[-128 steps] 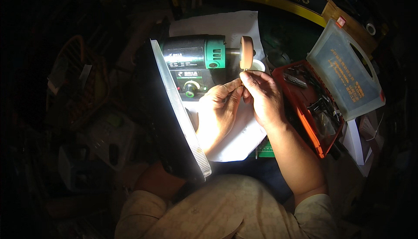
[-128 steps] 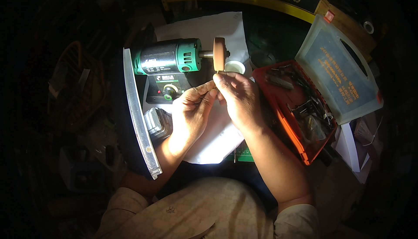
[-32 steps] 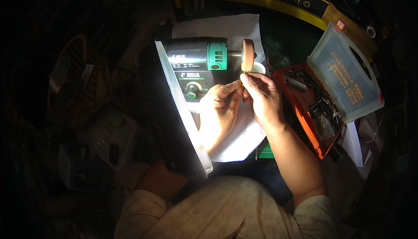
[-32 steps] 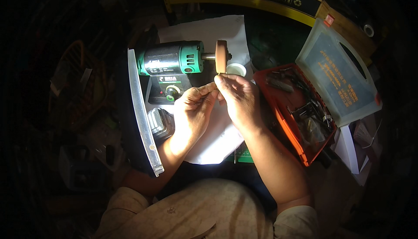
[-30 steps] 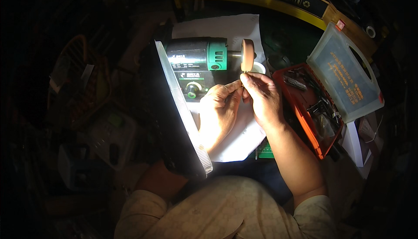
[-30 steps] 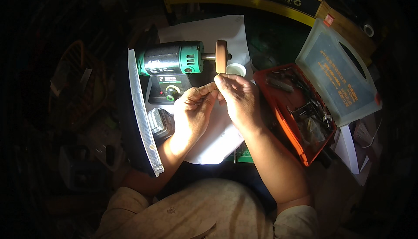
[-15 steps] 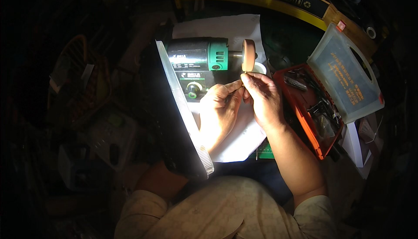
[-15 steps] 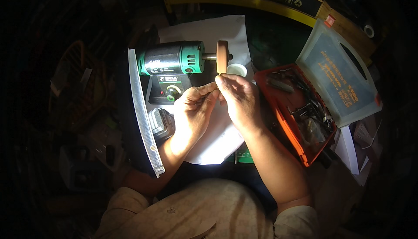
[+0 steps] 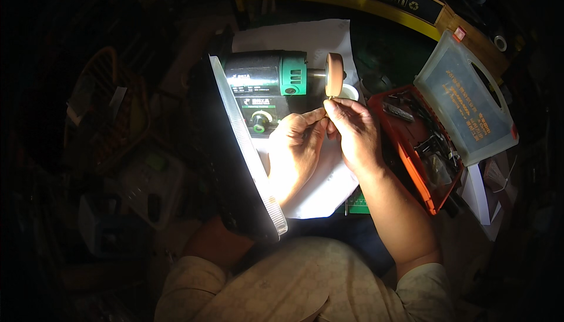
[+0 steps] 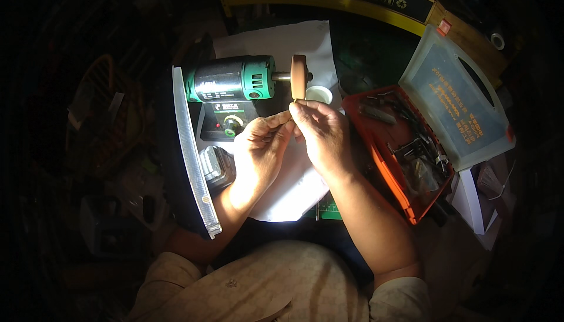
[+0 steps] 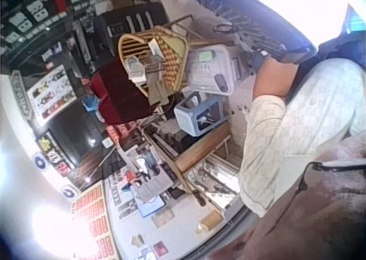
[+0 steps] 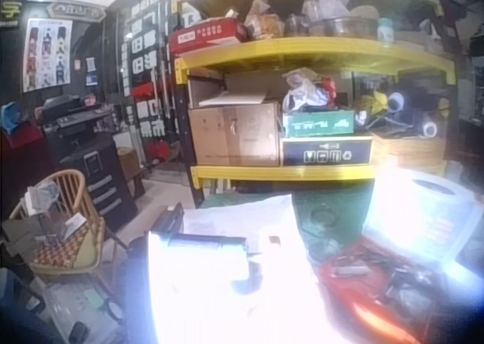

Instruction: The person holds a small metal tool and repeatedly presses it against a rotating grinding wheel to sharpen its edge. They rotate the tool to work different sides and periodically inspect the edge under a bright work lamp. The person also reaches into a red toolbox to select different small tools and continues the sharpening process.

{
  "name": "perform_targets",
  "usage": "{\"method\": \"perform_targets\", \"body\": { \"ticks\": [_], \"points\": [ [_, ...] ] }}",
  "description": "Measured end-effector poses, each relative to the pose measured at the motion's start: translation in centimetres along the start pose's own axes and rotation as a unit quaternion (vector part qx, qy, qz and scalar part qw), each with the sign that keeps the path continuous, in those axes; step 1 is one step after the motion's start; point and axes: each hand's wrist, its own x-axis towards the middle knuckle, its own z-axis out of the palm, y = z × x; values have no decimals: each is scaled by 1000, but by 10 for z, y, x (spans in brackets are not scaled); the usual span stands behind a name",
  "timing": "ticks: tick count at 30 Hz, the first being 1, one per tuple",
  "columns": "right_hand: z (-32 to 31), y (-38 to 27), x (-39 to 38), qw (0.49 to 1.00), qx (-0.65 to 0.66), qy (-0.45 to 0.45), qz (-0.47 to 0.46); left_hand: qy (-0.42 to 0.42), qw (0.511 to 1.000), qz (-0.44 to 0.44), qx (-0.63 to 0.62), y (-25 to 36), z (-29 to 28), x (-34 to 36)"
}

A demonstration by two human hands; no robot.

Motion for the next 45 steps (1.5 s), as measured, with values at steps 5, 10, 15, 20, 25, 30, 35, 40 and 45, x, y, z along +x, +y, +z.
{"method": "perform_targets", "body": {
  "ticks": [5,10,15,20,25,30,35,40,45],
  "points": [
    [1,1,0,1000,-2,6,-5,-8,1000,-4,-27,1,0,1],
    [-1,2,2,1000,-7,-2,-5,-3,1000,-1,-4,0,-1,1],
    [-1,1,1,1000,-12,0,-1,-7,999,3,31,-2,-2,1],
    [0,1,0,1000,-3,6,2,-5,1000,-14,12,1,-1,1],
    [0,1,-2,1000,0,3,-5,1,999,-40,-2,6,0,-3],
    [-2,0,-2,1000,-4,-1,4,-1,997,-16,74,1,-4,-3],
    [-1,0,-2,1000,-19,7,4,-5,998,-24,52,2,-4,-3],
    [0,-1,-2,1000,-15,13,4,-14,999,-35,2,3,-1,-3],
    [-1,-3,-1,999,-30,12,10,-22,998,2,58,-4,-3,-1]
  ]
}}
